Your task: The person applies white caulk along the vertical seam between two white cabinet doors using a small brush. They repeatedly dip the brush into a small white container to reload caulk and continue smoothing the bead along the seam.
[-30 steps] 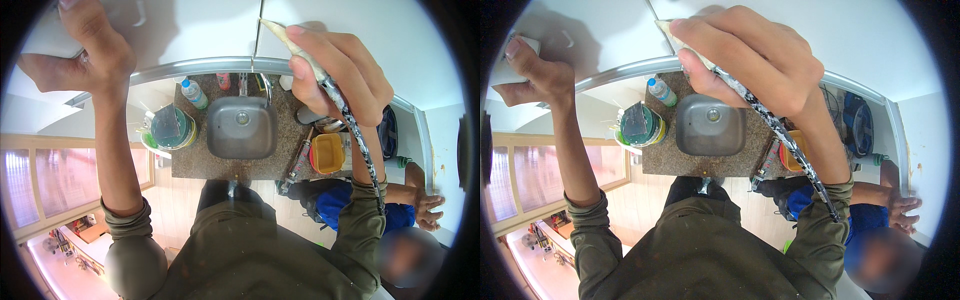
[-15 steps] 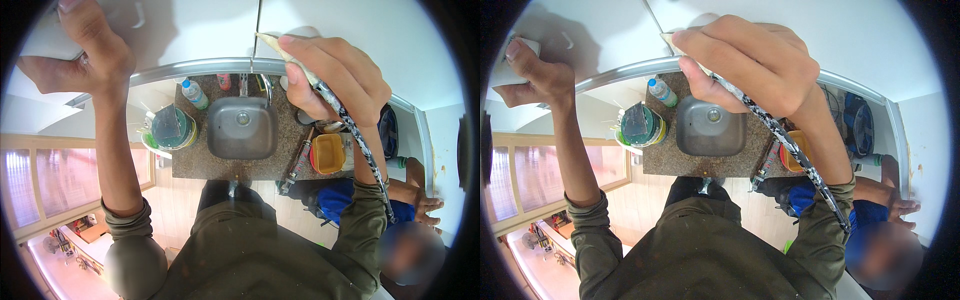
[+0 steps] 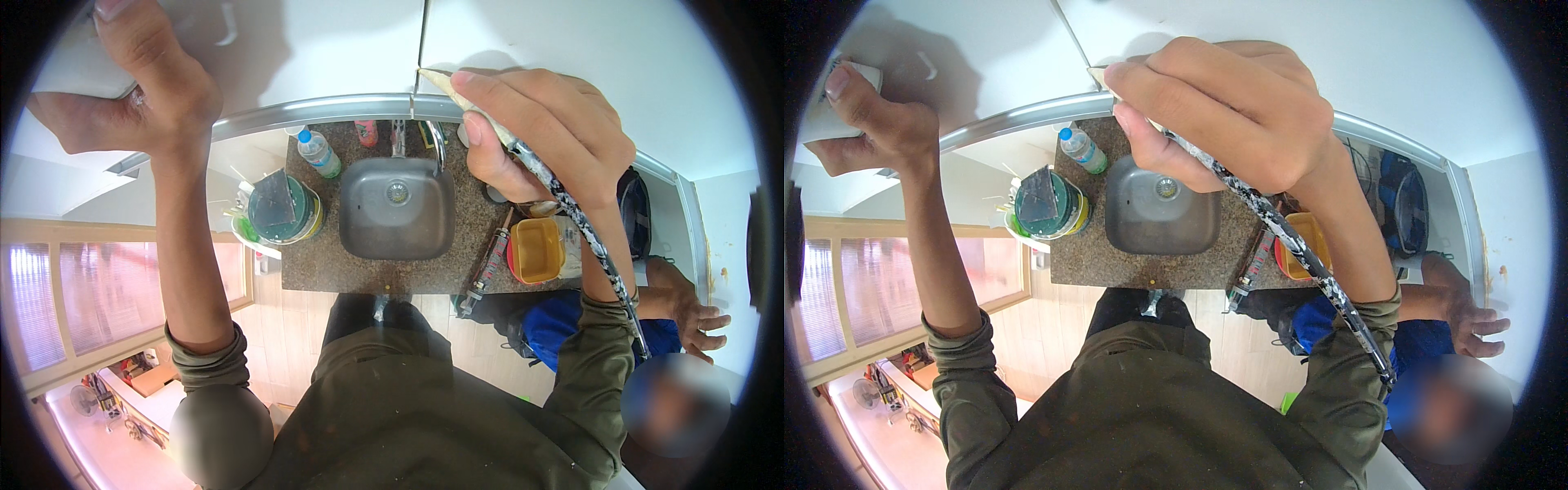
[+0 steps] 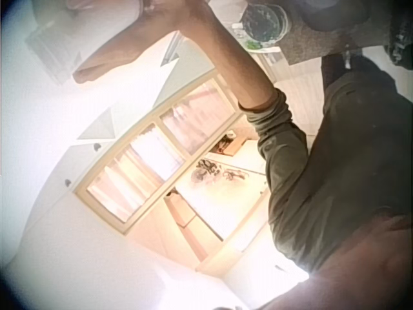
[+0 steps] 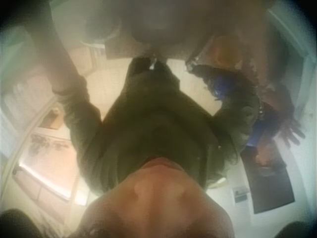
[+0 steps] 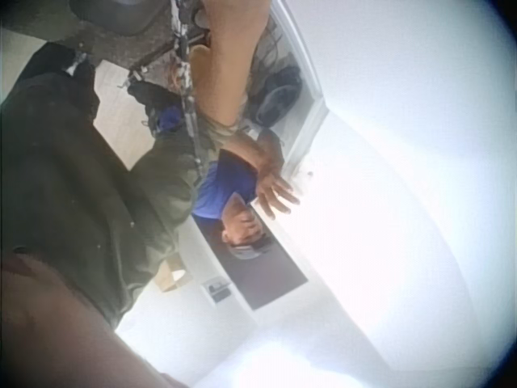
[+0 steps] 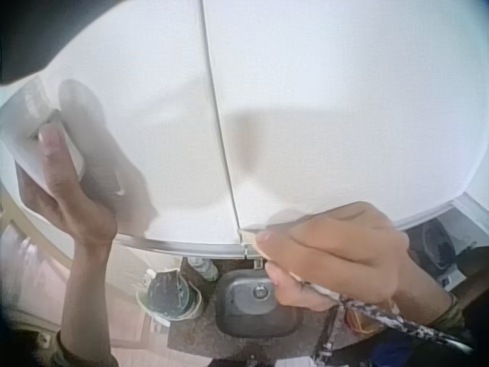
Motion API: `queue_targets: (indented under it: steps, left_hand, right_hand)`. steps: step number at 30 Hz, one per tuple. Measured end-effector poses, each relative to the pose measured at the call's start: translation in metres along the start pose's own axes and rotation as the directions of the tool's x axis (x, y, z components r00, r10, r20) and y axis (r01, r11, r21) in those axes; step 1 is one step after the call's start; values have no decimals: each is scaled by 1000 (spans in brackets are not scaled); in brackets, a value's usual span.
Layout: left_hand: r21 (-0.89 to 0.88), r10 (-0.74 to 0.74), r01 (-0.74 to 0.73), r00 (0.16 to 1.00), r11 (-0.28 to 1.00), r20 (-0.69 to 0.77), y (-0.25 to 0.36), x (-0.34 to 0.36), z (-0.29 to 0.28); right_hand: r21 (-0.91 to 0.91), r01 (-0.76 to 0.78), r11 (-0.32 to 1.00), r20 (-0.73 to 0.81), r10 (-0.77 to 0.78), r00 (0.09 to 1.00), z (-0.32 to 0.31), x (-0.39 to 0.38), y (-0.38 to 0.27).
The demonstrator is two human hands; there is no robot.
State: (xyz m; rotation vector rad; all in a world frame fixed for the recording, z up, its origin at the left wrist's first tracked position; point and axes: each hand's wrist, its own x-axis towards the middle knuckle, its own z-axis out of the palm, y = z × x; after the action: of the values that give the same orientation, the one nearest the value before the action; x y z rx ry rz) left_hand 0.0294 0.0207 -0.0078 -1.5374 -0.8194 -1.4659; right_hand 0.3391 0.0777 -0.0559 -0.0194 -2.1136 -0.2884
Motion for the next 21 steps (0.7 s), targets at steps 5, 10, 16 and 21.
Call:
queue_targets:
  steps: [5, 10, 16, 21]
  left_hand:
    - [-12, -16, 15, 998, 1000, -58, 0, -3, 4]
    - [25, 10, -9, 1000, 1000, -26, -3, -2, -1]
    - [30, 49, -49, 999, 998, -15, 0, 0, 1]
    - [33, 20, -20, 1000, 999, 1, -4, -2, -3]
  right_hand:
    - [16, -40, 999, -43, 41, 998, 2, 1, -3]
    - [7, 15, 1000, -40, -15, 999, 2, 1, -1]
    - [79, 161, 984, -118, -151, 981, 9, 5, 7]
    - [94, 159, 983, -114, -148, 982, 7, 5, 6]
